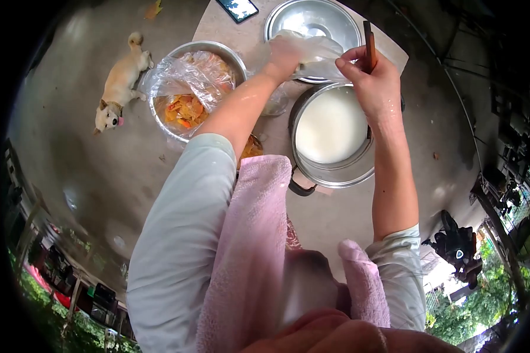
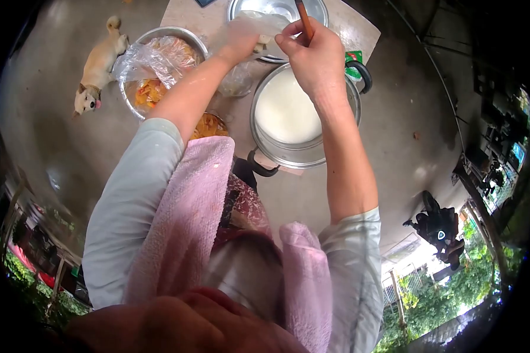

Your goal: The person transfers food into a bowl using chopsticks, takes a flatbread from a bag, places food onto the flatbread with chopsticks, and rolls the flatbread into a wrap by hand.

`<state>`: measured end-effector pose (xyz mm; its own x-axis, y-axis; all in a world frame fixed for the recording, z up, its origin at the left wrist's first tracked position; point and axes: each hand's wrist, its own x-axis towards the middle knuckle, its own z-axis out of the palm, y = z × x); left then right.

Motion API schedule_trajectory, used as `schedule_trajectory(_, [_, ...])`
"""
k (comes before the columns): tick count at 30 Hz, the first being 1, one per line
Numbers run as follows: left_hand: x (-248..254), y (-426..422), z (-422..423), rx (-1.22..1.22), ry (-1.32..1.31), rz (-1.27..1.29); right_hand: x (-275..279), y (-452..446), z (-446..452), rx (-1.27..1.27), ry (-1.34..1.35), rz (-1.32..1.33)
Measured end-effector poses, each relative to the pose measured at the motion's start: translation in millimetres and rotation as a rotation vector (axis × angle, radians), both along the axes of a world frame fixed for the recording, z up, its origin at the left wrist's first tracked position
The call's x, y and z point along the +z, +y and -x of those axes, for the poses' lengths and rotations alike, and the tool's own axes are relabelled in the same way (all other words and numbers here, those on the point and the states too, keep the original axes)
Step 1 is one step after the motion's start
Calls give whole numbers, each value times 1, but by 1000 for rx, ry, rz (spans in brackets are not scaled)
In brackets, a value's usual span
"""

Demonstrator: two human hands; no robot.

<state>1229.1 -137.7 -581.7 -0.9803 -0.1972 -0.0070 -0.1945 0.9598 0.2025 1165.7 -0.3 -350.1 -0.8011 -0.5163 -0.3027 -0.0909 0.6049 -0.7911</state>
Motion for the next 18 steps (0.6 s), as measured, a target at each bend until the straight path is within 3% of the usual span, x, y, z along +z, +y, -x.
schedule_trajectory(2, [1, -8, 1, -33, -18, 95, 0, 5, 4, -15, 42, -19])
schedule_trajectory(5, [-1, -21, 6, -49, 103, -70, 3, 12, 10, -69, 124, -32])
schedule_trajectory(8, [46, -32, 25, 68, -180, -278, 12, 10, 11, -137, 253, -49])
schedule_trajectory(11, [51, -37, 32, 99, 111, -498, 27, 2, 6, -187, 407, -28])
schedule_trajectory(15, [83, -31, 43, 53, -119, -447, 39, -2, -1, -190, 584, 133])
schedule_trajectory(18, [108, -28, 30, -15, -224, -431, 49, -1, -1, -159, 523, 301])
